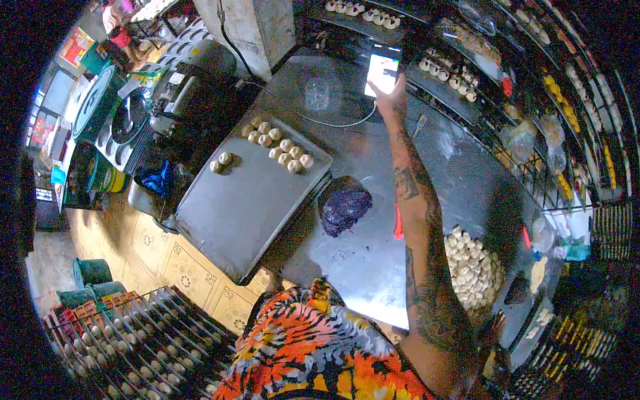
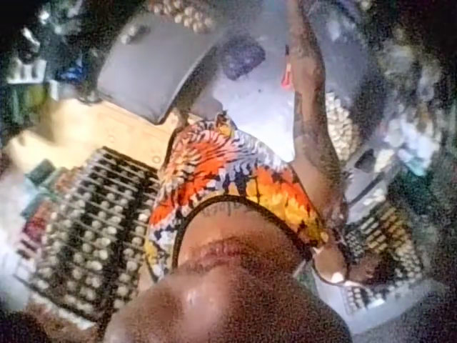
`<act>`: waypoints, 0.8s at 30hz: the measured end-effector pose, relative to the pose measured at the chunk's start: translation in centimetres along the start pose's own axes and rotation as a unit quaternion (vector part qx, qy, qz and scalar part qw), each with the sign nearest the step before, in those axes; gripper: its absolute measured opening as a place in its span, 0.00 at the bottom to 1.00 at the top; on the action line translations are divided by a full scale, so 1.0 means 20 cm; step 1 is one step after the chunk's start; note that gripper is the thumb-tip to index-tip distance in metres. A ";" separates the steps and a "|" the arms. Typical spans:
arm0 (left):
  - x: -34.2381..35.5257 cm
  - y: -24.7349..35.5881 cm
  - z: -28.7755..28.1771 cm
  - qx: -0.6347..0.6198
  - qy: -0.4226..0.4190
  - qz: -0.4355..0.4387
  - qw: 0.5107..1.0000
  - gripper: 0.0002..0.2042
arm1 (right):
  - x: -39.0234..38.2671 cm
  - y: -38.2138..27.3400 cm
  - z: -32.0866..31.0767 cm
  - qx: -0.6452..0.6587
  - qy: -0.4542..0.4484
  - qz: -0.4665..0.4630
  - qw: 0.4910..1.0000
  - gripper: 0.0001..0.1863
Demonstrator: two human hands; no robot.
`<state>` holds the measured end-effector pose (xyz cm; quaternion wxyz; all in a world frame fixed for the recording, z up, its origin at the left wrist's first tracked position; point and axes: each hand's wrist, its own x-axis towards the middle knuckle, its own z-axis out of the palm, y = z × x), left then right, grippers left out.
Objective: Preparing and shaping small dough pieces into balls on a metal tray.
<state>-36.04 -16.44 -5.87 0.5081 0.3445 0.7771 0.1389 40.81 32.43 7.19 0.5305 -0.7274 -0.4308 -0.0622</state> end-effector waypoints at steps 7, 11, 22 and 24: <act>0.02 0.02 -0.01 0.061 -0.005 0.034 0.998 0.16 | -0.01 0.01 0.01 -0.008 0.034 -0.020 0.999 0.38; 0.02 -0.01 -0.03 0.095 -0.002 0.051 0.994 0.17 | -0.01 -0.02 -0.02 0.002 -0.038 0.033 0.999 0.38; 0.04 0.01 -0.06 0.193 -0.011 0.104 0.976 0.17 | 0.00 0.00 -0.05 0.026 -0.072 0.111 0.991 0.39; 0.02 0.03 -0.06 0.209 -0.009 0.111 0.972 0.17 | -0.02 -0.04 -0.04 0.023 -0.060 0.115 0.991 0.38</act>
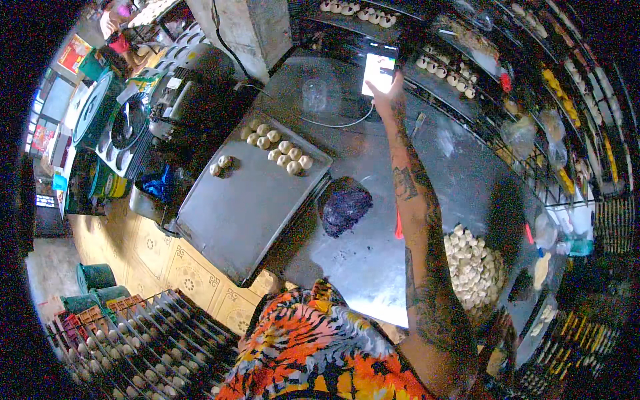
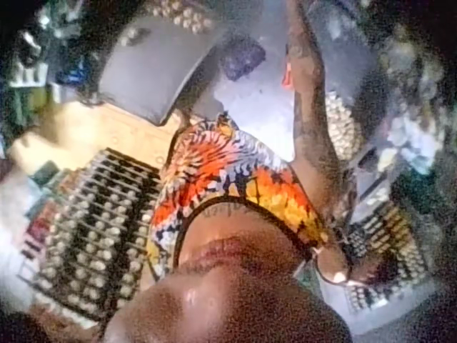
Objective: Preparing and shaping small dough pieces into balls on a metal tray.
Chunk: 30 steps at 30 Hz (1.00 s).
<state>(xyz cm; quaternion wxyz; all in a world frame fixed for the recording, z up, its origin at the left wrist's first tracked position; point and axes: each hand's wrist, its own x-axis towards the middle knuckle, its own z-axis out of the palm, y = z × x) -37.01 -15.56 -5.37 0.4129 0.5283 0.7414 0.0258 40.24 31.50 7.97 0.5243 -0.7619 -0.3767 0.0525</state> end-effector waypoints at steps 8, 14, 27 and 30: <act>0.02 0.12 0.00 0.066 -0.011 0.044 0.997 0.18 | 0.19 0.37 0.03 -0.008 0.091 -0.183 0.979 0.29; 0.04 0.04 0.03 0.118 -0.009 0.069 0.991 0.18 | 0.17 0.32 0.03 0.014 0.053 -0.146 0.988 0.25; 0.23 -0.29 0.09 0.231 -0.020 0.149 0.961 0.19 | -0.10 0.42 -0.14 0.193 0.054 0.033 0.979 0.22; 0.38 -0.11 -0.04 0.042 -0.086 0.089 0.991 0.18 | -0.48 0.53 -0.44 0.083 0.085 0.026 0.993 0.22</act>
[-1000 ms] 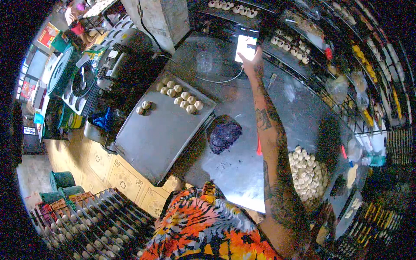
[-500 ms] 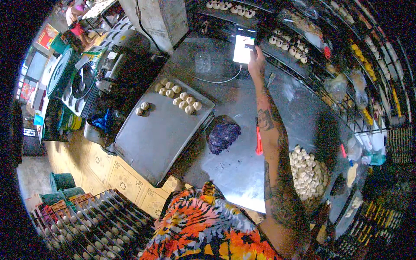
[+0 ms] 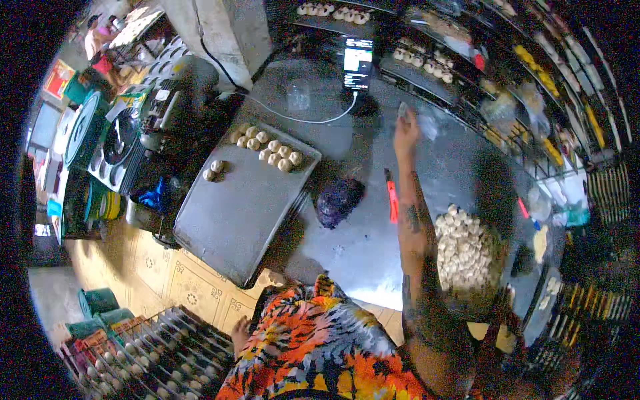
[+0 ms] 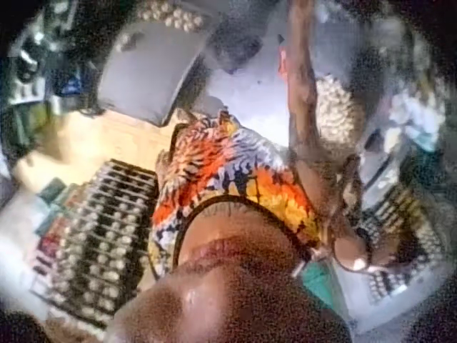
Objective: Preparing and shaping small dough pieces into balls on a metal tray.
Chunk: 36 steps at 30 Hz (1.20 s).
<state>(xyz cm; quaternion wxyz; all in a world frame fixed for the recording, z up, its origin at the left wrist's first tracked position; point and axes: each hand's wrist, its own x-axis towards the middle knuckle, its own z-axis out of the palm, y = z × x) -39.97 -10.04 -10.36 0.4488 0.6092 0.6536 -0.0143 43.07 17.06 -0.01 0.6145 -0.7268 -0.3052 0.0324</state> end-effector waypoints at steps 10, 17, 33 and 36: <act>0.25 1.15 -1.01 -0.190 -0.318 -0.008 0.929 0.15 | -1.26 0.09 -1.48 -0.590 -0.030 -0.183 0.786 0.26; 0.48 1.51 -0.88 -0.108 -0.341 0.226 0.906 0.15 | -1.47 -0.04 -1.54 -0.431 -0.075 -0.005 0.899 0.24; 0.35 2.20 0.42 -0.393 -0.443 0.107 0.799 0.13 | -1.68 -0.78 -0.61 0.079 -0.246 0.196 0.946 0.32; 0.36 2.18 0.29 -0.374 -0.380 0.074 0.843 0.11 | -1.72 -0.72 -0.50 -0.018 -0.269 0.129 0.954 0.28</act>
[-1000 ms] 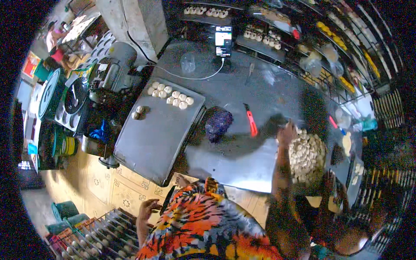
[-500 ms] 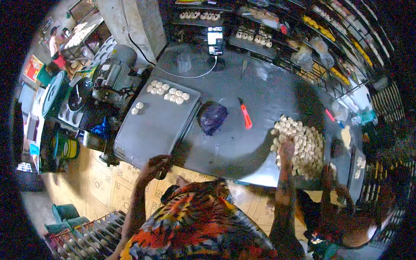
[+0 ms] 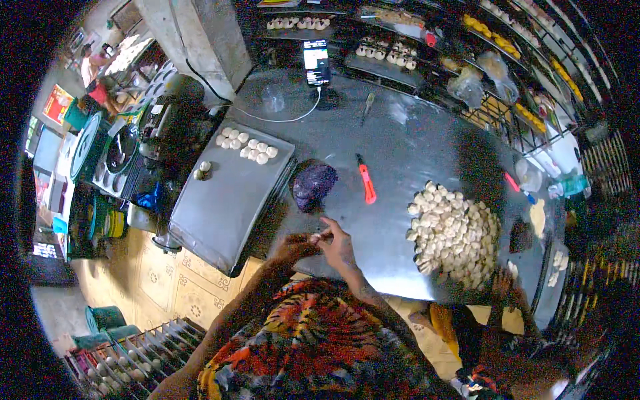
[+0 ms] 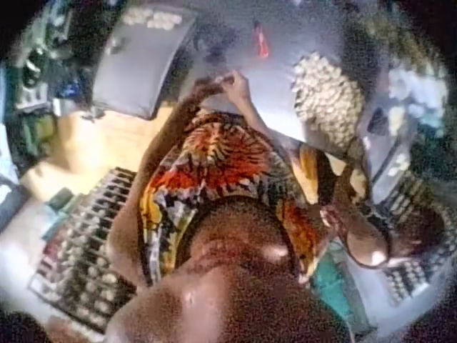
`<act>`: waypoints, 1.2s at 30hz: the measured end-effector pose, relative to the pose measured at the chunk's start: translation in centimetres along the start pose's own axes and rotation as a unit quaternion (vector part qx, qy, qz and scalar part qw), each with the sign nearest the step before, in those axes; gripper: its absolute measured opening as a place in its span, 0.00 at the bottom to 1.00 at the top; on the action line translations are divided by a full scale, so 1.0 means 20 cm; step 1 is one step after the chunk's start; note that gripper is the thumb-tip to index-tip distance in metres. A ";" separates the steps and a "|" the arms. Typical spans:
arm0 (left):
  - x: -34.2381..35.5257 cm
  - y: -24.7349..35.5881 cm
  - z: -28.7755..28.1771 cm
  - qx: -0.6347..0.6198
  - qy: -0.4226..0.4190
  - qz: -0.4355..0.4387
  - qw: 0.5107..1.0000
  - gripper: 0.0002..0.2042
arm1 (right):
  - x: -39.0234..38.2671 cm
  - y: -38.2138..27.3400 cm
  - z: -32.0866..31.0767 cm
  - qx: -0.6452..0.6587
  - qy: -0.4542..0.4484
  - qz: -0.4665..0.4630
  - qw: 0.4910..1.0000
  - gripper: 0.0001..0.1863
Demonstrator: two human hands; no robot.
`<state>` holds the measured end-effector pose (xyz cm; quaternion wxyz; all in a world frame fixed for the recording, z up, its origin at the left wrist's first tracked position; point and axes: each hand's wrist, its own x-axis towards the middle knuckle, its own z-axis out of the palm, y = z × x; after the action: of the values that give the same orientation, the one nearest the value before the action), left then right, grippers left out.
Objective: Preparing and shaping small dough pieces into balls on a metal tray.
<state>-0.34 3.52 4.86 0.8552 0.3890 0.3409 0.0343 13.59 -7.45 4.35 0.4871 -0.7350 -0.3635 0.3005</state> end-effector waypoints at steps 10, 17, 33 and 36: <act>-0.21 0.18 -0.54 0.020 0.043 0.005 0.999 0.07 | 0.71 0.19 -0.06 -0.094 0.130 -0.083 0.984 0.20; -0.28 0.09 -0.70 0.033 -0.011 0.072 0.997 0.09 | 0.76 0.24 -0.04 -0.267 0.061 -0.212 0.938 0.22; -0.40 -0.18 -0.30 0.051 0.142 0.018 0.988 0.11 | 0.86 0.15 -0.16 -0.250 -0.036 -0.187 0.949 0.13; -0.43 -0.18 -0.31 0.082 0.155 0.020 0.984 0.11 | 1.04 0.09 -0.28 -0.272 -0.156 -0.079 0.946 0.11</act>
<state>-11.42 2.29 4.34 0.7563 0.4548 0.4628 0.0829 29.93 6.51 2.83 0.2282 -0.7520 -0.5603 0.2618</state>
